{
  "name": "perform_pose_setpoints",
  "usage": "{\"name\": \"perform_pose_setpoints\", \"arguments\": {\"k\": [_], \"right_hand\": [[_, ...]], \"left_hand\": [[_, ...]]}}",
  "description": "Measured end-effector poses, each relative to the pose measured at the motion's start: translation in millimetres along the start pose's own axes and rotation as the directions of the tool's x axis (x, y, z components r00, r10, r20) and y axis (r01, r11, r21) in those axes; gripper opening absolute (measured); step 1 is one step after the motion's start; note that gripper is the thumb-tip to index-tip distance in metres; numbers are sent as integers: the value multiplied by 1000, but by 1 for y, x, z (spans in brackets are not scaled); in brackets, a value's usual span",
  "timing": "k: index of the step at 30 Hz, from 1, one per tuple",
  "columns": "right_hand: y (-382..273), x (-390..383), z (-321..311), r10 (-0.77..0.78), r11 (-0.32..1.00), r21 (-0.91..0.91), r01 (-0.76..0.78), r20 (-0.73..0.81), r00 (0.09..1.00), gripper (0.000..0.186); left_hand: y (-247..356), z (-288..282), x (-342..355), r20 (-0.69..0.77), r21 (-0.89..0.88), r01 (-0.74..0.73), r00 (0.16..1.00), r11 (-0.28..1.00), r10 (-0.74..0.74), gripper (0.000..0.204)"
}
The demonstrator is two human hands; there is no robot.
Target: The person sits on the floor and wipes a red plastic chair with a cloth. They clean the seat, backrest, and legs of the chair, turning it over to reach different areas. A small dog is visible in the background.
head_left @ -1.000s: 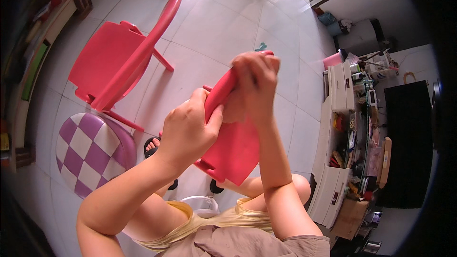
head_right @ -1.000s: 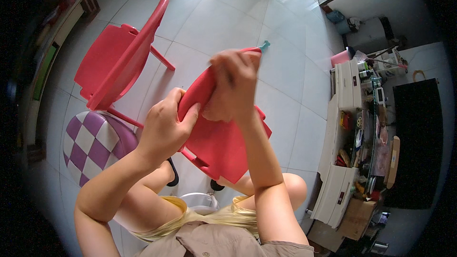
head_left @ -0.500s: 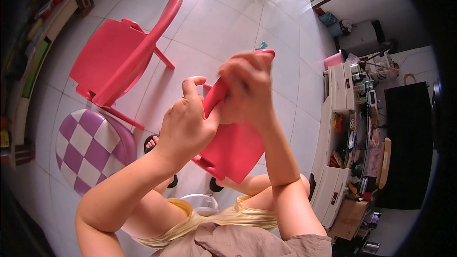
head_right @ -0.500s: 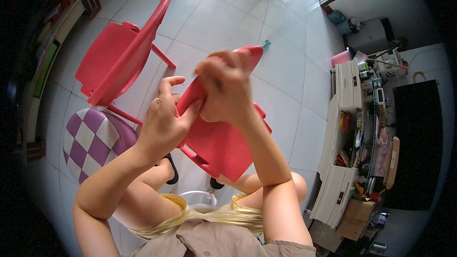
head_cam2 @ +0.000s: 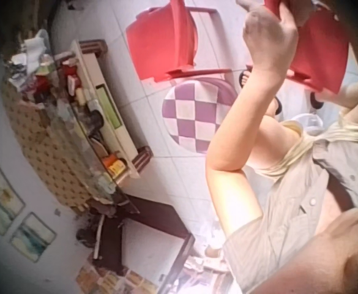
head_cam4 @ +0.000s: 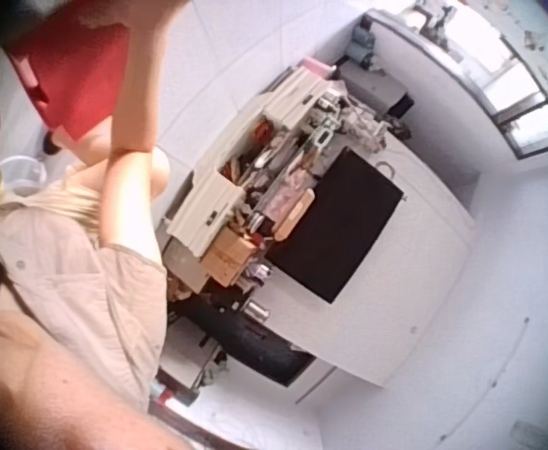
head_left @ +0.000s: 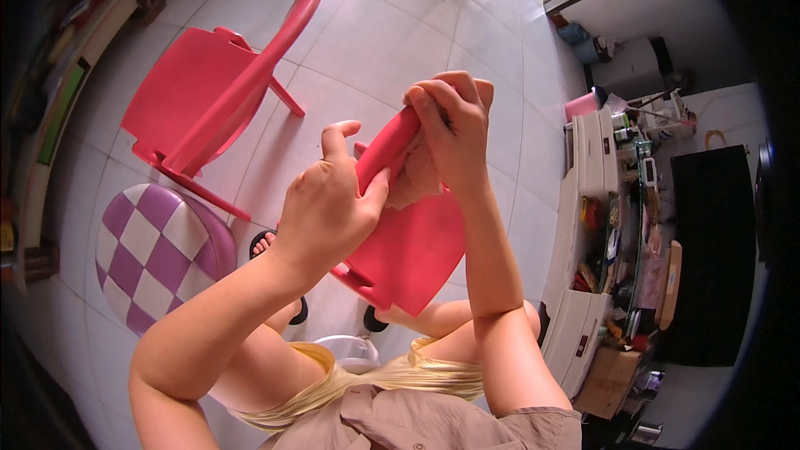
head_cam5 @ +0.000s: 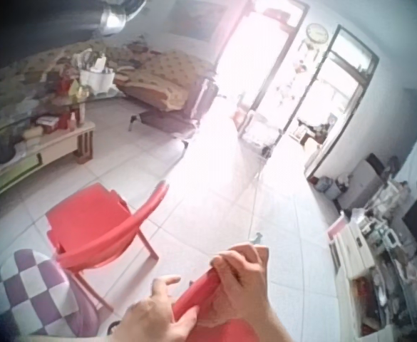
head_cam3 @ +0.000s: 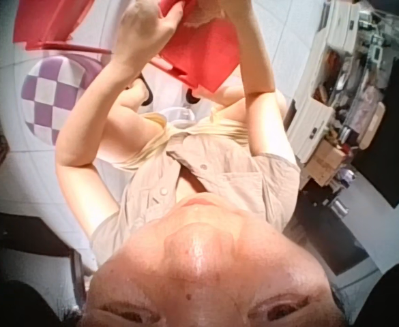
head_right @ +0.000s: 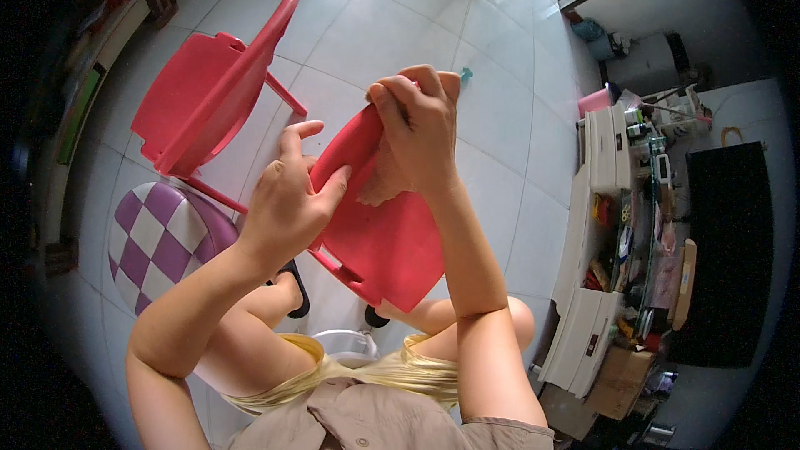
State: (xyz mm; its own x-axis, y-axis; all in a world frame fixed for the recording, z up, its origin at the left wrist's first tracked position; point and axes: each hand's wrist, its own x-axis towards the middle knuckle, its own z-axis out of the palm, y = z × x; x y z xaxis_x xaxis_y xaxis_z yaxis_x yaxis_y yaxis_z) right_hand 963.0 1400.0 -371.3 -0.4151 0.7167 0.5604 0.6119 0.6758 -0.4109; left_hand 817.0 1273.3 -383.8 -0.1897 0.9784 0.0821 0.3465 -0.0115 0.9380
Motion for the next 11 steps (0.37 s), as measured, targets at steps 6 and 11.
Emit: {"name": "perform_pose_setpoints", "arguments": {"k": [6,11], "right_hand": [[-50,-31,2,-241,970,67,234,122,963,10],[-11,-17,2,-448,876,-145,459,106,888,25]], "left_hand": [[-3,0,2,-11,19,-47,999,999,47,56],[-6,-1,1,19,15,10,1000,1000,-10,60]]}}
